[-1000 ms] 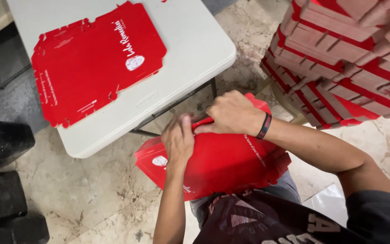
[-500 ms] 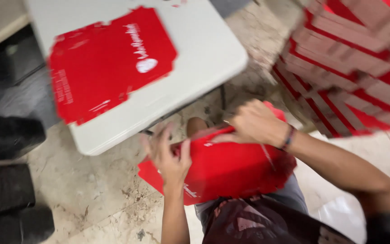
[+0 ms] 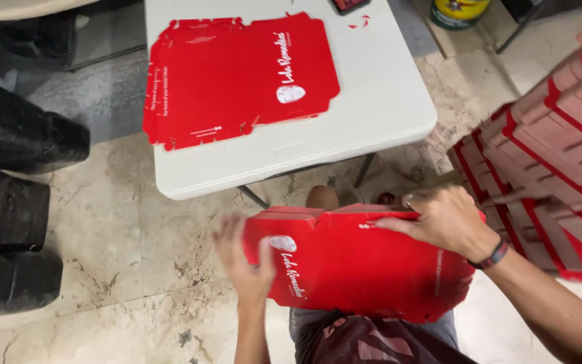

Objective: The person sits on a chair and repeatedly picks up stacks of flat red pizza boxes from a white table. They fan through the boxes in their hands, then place them onto a growing stack on the floor. This cycle is repeated multiple times throughout the clip.

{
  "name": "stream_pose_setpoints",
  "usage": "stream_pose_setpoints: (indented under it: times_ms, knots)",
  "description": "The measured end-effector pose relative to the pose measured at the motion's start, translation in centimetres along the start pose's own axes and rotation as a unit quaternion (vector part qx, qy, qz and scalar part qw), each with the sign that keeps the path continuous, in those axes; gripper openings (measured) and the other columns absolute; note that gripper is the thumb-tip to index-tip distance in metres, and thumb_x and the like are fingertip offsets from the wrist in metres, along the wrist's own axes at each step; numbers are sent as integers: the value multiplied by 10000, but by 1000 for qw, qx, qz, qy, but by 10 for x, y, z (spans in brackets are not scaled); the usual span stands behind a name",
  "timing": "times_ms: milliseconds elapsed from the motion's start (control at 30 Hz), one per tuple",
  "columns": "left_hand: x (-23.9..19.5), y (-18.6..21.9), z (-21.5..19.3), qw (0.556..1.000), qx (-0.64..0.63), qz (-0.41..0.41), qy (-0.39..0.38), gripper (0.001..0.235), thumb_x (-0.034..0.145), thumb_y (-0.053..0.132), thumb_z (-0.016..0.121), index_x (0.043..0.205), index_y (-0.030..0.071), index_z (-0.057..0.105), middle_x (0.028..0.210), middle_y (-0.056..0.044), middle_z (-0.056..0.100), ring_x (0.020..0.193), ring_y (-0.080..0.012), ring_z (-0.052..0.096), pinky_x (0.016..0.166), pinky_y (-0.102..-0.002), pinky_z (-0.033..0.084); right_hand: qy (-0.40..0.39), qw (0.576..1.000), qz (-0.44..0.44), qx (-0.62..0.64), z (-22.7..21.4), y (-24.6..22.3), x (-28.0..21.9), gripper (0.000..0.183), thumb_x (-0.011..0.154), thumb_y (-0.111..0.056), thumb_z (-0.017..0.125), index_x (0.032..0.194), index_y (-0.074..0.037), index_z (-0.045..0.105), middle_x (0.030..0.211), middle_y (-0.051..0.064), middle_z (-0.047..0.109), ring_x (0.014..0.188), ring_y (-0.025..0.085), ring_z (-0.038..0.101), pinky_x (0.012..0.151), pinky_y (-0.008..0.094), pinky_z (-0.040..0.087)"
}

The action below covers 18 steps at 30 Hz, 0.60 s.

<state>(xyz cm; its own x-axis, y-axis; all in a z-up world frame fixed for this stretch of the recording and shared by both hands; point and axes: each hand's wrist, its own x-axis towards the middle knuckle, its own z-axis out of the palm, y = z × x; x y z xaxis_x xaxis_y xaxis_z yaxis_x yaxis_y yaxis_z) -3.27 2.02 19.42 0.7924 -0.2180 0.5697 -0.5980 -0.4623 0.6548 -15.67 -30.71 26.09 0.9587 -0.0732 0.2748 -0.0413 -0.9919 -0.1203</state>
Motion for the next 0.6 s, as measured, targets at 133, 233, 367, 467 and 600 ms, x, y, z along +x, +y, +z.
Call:
stream_pose_setpoints:
  times_ms: [133, 233, 367, 467, 600]
  knots:
    - [51, 85, 57, 981, 21, 127, -147, 483, 994, 422, 596, 1357, 108, 644, 1466, -121, 577, 1414, -391, 469, 1209, -600, 192, -22, 1000, 12, 15, -12, -23, 15, 591, 781, -701, 726, 685, -117, 727, 570, 99, 676, 577, 346, 708, 545, 488, 541]
    - [53, 98, 97, 952, 2, 39, -302, 666, 1023, 595, 383, 849, 69, 753, 781, -202, 728, 847, -444, 727, 790, -560, 514, -39, 998, 8, -38, -5, -28, 14, 599, 810, -765, 634, 604, -211, 730, 532, 36, 668, 538, 265, 706, 529, 411, 542]
    - [34, 60, 117, 956, -23, 88, -278, 586, 1031, 487, 387, 666, 154, 701, 565, -126, 644, 670, -378, 700, 660, -445, 523, 43, 994, -78, 56, -26, -13, 8, 509, 811, -702, 720, 705, -205, 736, 576, 26, 651, 573, 269, 685, 550, 397, 539]
    - [26, 34, 121, 963, -100, 95, -232, 538, 1059, 377, 417, 642, 173, 690, 541, -67, 635, 572, -327, 674, 600, -380, 530, 70, 966, -93, 232, -47, 12, -12, 431, 837, -508, 782, 946, -92, 748, 737, 107, 710, 697, 330, 708, 642, 447, 582]
    - [39, 41, 99, 948, -207, 85, -225, 540, 1091, 192, 364, 649, 94, 659, 568, -120, 652, 567, -363, 665, 596, -391, 538, -54, 758, 0, 651, 17, 81, -91, 564, 758, -359, 871, 1144, 37, 756, 947, 178, 829, 826, 236, 778, 727, 390, 659]
